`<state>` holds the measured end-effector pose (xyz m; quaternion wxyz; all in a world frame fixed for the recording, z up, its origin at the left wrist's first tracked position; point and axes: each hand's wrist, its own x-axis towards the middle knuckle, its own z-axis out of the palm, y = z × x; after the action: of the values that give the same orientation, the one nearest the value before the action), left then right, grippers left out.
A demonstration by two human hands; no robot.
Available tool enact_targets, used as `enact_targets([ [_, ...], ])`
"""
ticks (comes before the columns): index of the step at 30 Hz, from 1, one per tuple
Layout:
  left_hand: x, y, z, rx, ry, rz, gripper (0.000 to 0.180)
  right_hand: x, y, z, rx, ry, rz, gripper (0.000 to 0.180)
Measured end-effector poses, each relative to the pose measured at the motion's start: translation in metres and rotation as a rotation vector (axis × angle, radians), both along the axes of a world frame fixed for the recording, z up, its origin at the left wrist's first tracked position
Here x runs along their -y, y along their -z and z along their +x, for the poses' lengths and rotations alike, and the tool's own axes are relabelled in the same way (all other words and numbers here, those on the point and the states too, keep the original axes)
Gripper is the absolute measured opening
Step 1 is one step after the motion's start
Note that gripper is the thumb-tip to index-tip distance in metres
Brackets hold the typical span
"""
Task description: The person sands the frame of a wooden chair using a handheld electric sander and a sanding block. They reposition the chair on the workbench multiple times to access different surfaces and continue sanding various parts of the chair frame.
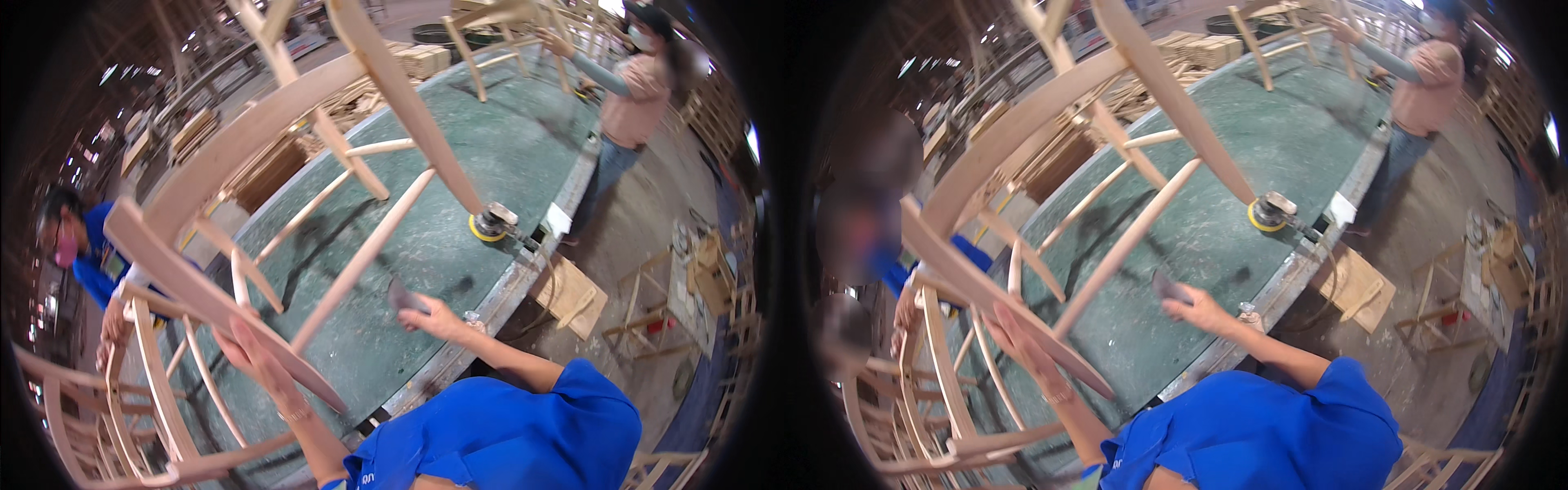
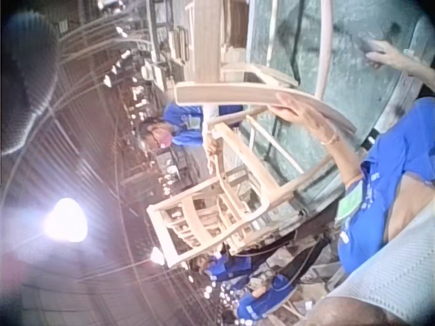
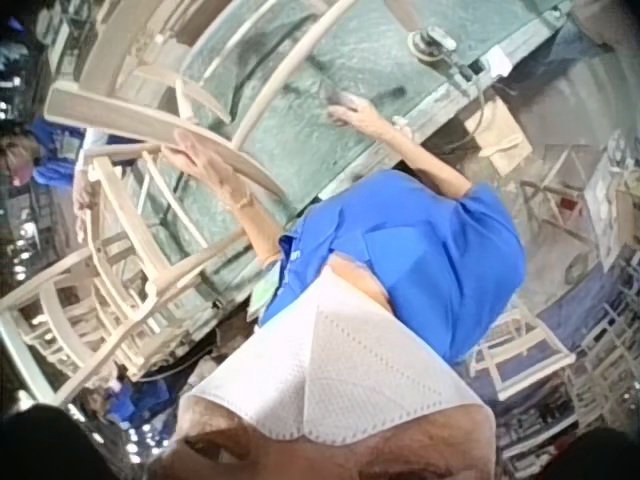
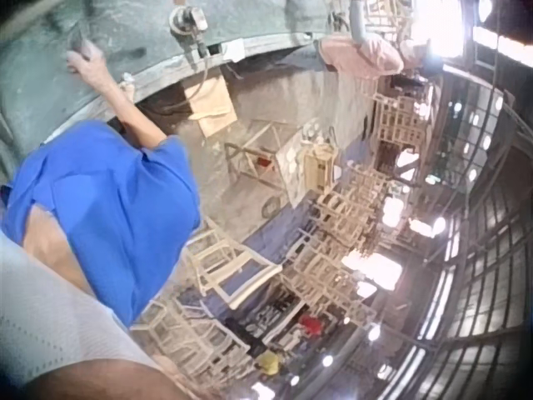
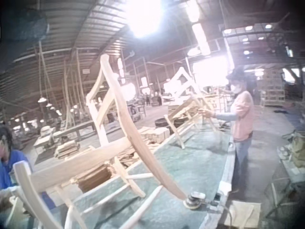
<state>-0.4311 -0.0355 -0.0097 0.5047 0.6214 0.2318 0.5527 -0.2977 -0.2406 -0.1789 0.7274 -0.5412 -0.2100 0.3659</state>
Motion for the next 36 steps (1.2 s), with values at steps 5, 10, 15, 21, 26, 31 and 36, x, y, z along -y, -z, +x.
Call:
enact_targets([
  [5,0.068,0.040,-0.005,-0.016,0.160,0.058,0.057,0.040,-0.026,-0.029,-0.180,-0.201,0.092,0.054],
  [10,0.110,0.034,0.000,-0.145,0.606,0.213,0.058,0.107,-0.045,-0.053,0.058,-0.226,-0.040,0.077],
  [15,0.157,0.004,0.037,-0.381,1.011,0.368,0.026,0.156,-0.073,-0.055,0.308,0.235,-0.321,0.075],
  [21,0.119,0.018,0.044,-0.346,1.146,-0.017,0.033,0.203,-0.050,-0.006,0.421,0.705,-0.215,0.054],
  [26,0.017,0.109,-0.034,-0.951,0.900,-0.487,0.044,0.236,-0.044,0.054,0.510,0.772,-0.241,0.049],
  [31,0.016,0.127,-0.026,-0.558,0.466,-0.160,0.070,0.244,-0.050,0.077,0.499,0.734,-0.196,0.048],
  [36,0.027,0.138,0.055,0.083,0.307,-0.470,0.051,0.257,-0.059,0.105,0.510,0.678,-0.270,0.049],
])
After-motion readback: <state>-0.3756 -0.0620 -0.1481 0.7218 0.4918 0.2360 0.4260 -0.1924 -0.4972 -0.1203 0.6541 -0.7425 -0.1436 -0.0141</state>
